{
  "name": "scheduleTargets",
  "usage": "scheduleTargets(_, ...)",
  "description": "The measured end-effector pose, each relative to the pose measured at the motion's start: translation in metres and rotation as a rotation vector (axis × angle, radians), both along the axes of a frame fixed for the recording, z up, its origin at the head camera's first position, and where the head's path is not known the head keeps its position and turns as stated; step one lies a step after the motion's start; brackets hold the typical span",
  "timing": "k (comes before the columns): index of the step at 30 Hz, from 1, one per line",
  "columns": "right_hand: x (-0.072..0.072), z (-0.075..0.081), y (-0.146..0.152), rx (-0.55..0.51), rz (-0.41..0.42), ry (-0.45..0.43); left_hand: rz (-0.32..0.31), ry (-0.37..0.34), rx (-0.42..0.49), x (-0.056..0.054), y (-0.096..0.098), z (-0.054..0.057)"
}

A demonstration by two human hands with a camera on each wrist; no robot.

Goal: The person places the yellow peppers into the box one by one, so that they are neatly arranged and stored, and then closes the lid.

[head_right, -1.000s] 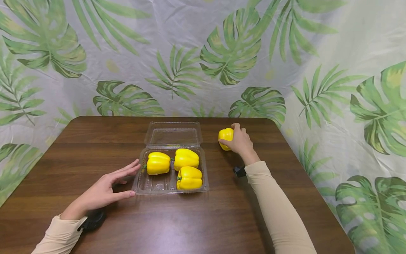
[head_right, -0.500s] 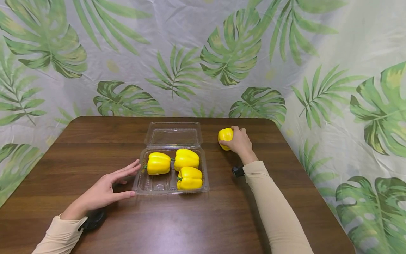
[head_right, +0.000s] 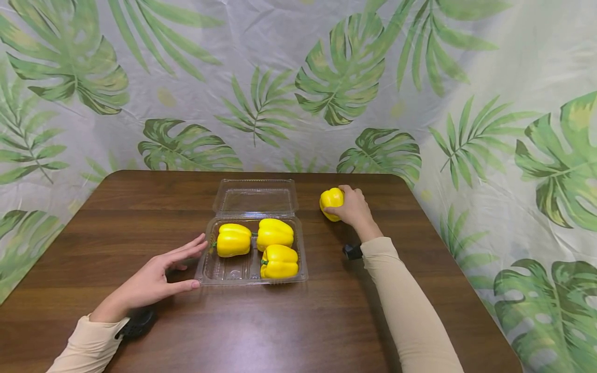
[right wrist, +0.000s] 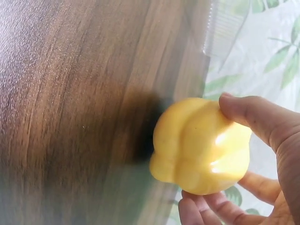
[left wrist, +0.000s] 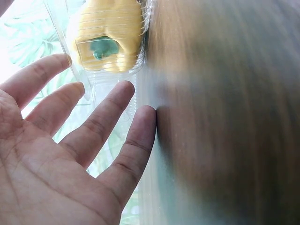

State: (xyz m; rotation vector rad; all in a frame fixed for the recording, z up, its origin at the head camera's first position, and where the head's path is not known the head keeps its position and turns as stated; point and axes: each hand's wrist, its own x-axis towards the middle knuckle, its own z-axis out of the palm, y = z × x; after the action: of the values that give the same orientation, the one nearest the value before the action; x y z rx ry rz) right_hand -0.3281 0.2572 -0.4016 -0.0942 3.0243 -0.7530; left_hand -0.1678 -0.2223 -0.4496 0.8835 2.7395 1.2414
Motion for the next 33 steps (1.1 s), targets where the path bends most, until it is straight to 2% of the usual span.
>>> scheduleTargets(11, 0.003, 0.011, 0.001, -0.02, 0.051, 0.028, 0.0, 0.014, 0.008, 0.0, 0.001, 0.0)
scheduleTargets(17, 0.006, 0.019, -0.002, -0.045, 0.08, 0.009, 0.0, 0.019, 0.006, 0.0, 0.001, 0.0)
scheduleTargets(33, 0.023, 0.041, -0.016, -0.093, 0.188, 0.007, -0.004, 0.014, 0.005, -0.001, 0.0, -0.001)
